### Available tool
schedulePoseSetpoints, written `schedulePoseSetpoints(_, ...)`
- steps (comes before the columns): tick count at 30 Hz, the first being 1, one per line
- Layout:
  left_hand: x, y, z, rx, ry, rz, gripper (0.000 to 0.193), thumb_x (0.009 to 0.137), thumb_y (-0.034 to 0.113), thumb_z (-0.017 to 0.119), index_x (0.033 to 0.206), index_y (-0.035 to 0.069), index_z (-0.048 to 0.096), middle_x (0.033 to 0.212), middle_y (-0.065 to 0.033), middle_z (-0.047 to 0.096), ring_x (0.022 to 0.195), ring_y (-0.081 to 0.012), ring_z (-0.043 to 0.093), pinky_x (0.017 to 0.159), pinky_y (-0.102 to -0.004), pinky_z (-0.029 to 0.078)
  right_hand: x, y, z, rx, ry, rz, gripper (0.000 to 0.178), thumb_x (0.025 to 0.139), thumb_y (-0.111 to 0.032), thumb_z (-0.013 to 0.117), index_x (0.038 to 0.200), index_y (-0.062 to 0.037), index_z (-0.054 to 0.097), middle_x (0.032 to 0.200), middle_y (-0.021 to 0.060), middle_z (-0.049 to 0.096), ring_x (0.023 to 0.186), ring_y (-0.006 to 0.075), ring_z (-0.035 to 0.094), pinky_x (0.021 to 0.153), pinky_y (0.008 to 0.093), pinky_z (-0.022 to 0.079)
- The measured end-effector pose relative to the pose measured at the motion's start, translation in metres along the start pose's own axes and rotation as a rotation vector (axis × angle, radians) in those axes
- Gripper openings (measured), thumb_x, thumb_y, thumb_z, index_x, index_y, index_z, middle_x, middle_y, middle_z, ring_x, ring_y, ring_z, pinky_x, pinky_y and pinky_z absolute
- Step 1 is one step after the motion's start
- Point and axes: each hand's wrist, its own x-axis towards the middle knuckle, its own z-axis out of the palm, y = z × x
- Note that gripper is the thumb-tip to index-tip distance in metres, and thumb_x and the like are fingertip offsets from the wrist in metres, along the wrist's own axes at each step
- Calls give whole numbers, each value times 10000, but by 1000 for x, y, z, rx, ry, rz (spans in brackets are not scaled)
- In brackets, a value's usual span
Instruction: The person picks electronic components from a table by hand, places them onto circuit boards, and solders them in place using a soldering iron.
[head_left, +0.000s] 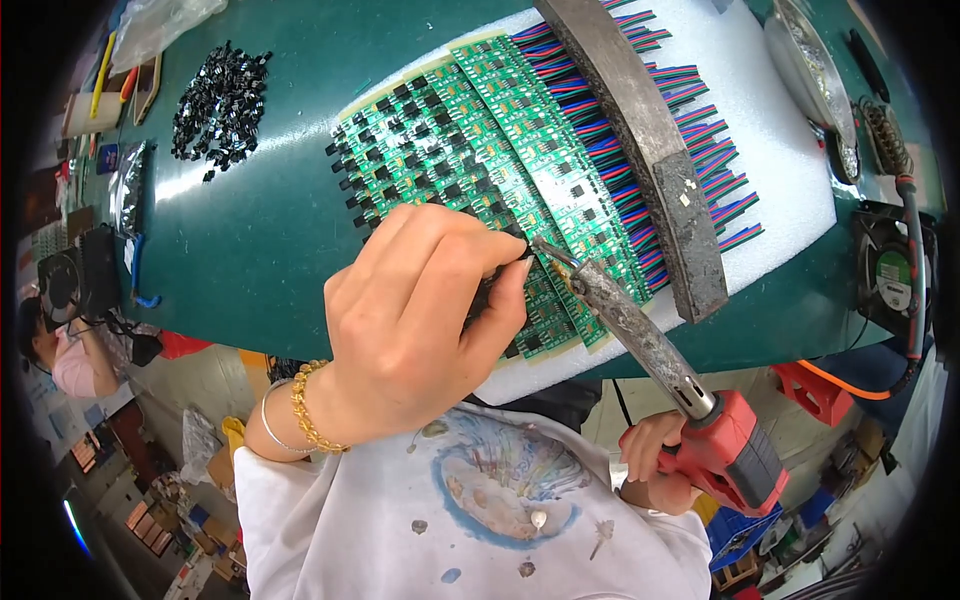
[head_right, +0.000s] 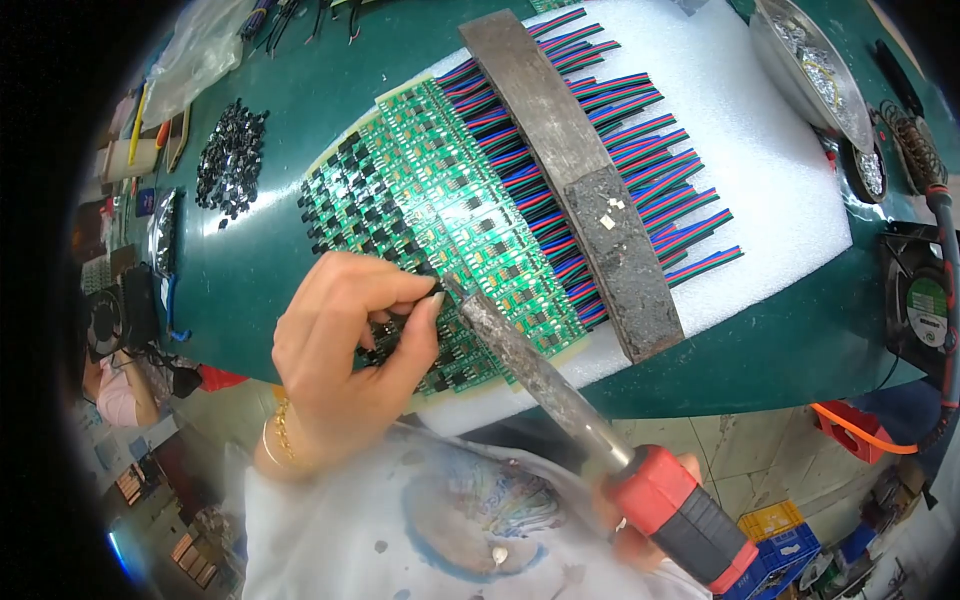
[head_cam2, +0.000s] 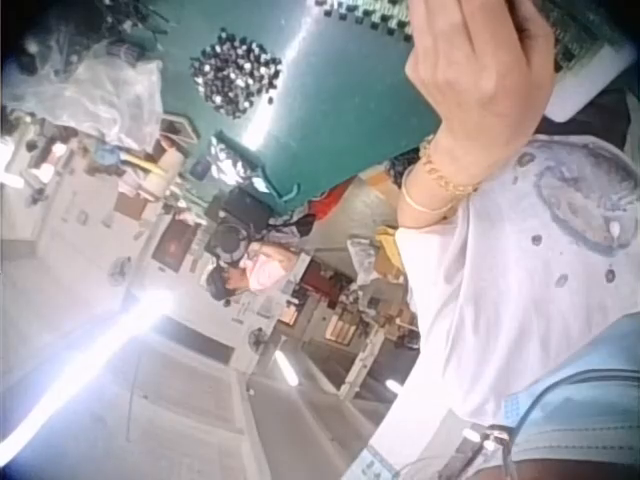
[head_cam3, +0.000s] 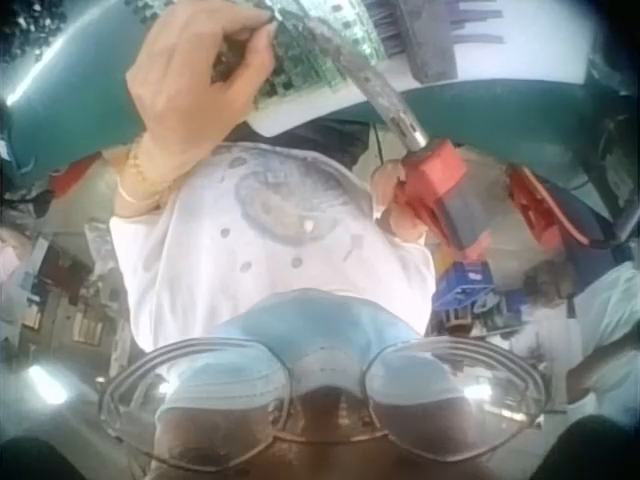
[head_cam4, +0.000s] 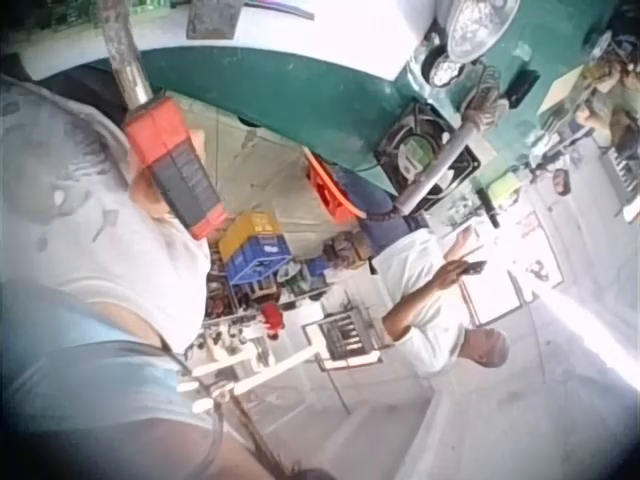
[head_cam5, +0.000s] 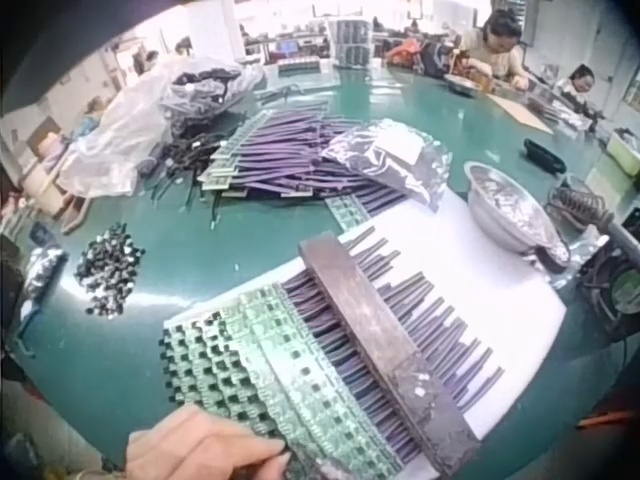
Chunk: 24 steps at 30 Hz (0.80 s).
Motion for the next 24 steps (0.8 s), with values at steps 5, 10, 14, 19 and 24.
schedulePoseSetpoints(5, 4, 3, 0, 1, -6, -5, 217, 633, -56, 715, 806, 14, 606, 713, -69, 562, 593, -214, 549, 476, -300, 432, -8, -6, 0, -112, -109, 131, 327, 369, -195, 625, 690, -143, 588, 656, 19, 616, 599, 215, 608, 513, 323, 471)
schedulePoseSetpoints(10, 4, 1, -1, 0, -14, 6, 218, 630, -54, 717, 802, 18, 604, 714, -64, 565, 595, -209, 550, 469, -293, 429, -20, -12, 16, 22, 239, 553, 334, 366, -164, 612, 698, -136, 594, 623, 3, 597, 569, 221, 604, 513, 300, 481)
schedulePoseSetpoints(14, 4, 2, -1, -4, -16, -3, 217, 629, -54, 718, 799, 19, 604, 713, -63, 565, 596, -208, 551, 465, -292, 427, -18, -12, 13, -150, 140, 397, 333, 370, -159, 608, 702, -138, 598, 624, 3, 601, 570, 216, 608, 514, 295, 482)
schedulePoseSetpoints(19, 5, 3, -1, -7, -20, 0, 220, 624, -55, 717, 796, 20, 603, 705, -63, 559, 591, -211, 549, 468, -298, 428, -9, -10, 5, -428, -28, 131, 332, 376, -151, 601, 707, -141, 605, 625, 2, 608, 571, 208, 615, 516, 285, 483)
schedulePoseSetpoints(24, 5, 1, -2, -9, -21, 3, 219, 623, -56, 717, 792, 20, 601, 703, -63, 559, 590, -211, 548, 470, -299, 429, -8, -6, 3, -234, 5, 93, 349, 366, -151, 594, 714, -141, 602, 628, -6, 607, 576, 198, 615, 515, 275, 482)
